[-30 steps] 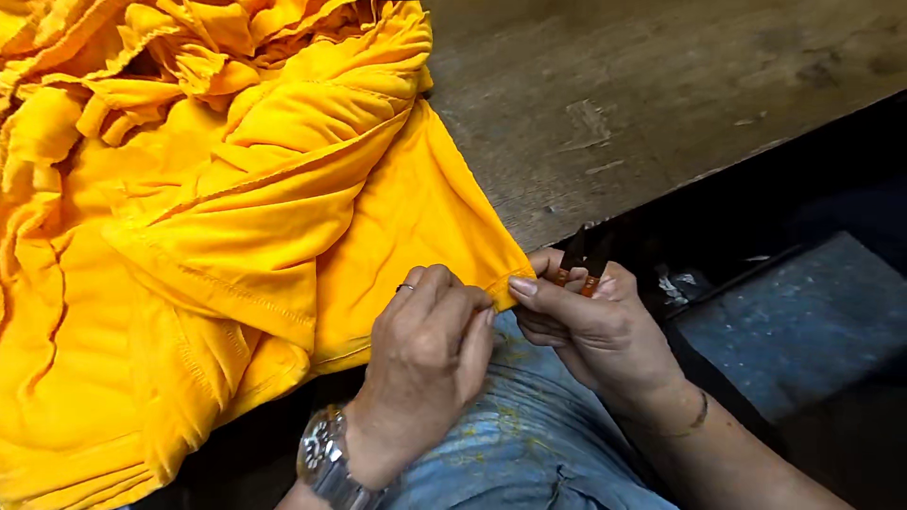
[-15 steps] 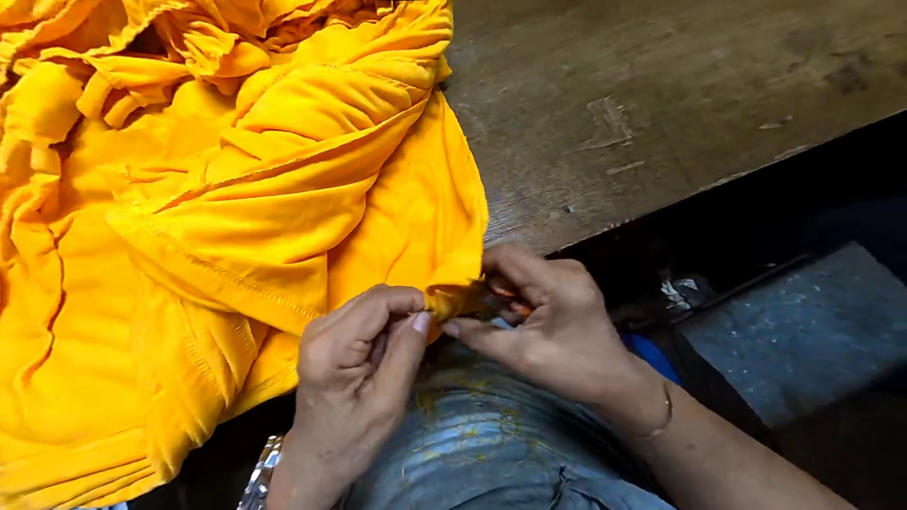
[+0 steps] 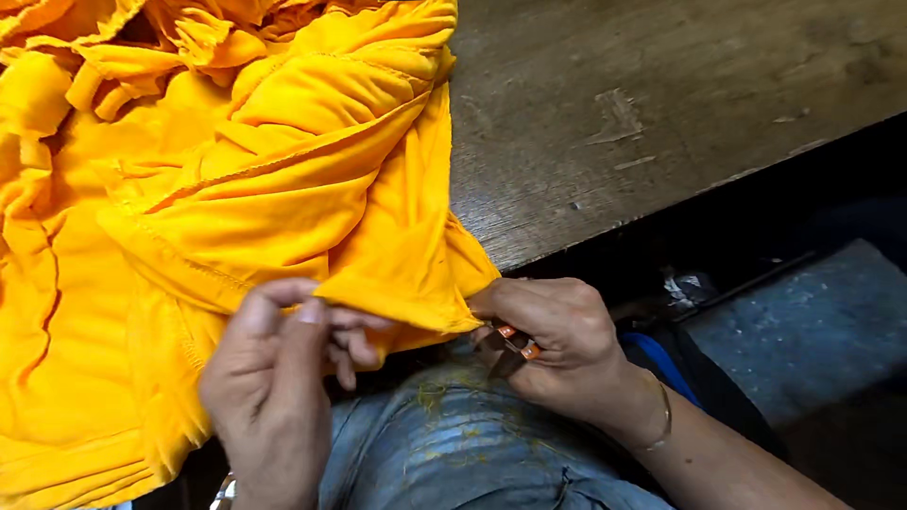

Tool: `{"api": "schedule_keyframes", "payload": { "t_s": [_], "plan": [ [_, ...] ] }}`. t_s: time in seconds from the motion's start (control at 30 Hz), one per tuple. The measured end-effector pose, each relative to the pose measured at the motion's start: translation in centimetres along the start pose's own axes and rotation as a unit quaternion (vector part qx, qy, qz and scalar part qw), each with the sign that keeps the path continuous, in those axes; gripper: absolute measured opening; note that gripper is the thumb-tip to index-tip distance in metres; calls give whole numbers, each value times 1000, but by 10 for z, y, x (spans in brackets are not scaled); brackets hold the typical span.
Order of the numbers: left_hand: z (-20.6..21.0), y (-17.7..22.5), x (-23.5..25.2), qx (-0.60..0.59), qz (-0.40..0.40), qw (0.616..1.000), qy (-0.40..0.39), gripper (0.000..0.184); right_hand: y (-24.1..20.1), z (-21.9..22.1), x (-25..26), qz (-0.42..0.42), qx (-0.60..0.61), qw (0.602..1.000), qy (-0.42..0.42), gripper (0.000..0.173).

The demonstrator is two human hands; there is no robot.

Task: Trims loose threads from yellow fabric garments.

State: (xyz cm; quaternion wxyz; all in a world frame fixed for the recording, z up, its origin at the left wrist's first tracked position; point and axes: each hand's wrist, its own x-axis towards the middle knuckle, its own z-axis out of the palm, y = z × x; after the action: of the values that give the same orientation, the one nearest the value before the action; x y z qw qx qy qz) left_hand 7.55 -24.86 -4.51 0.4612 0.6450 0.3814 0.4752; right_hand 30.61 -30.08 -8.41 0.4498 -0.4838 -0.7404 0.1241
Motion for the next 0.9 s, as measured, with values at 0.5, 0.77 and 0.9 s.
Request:
{"api": "schedule_keyframes", "payload": {
  "t_s": [0.5,0.77,0.9],
  "plan": [
    [21,-19,-16,3,-26,998,50,30,-13,-2,0,181,185,966,-26,7],
    [21,-13,-26,-97,-58,993,17,40,-14,14,3,17,95,994,-45,8],
    [23,-15,-31,-94,-58,993,33,39,-18,11,-6,-45,74,992,-94,10]
  ]
}}
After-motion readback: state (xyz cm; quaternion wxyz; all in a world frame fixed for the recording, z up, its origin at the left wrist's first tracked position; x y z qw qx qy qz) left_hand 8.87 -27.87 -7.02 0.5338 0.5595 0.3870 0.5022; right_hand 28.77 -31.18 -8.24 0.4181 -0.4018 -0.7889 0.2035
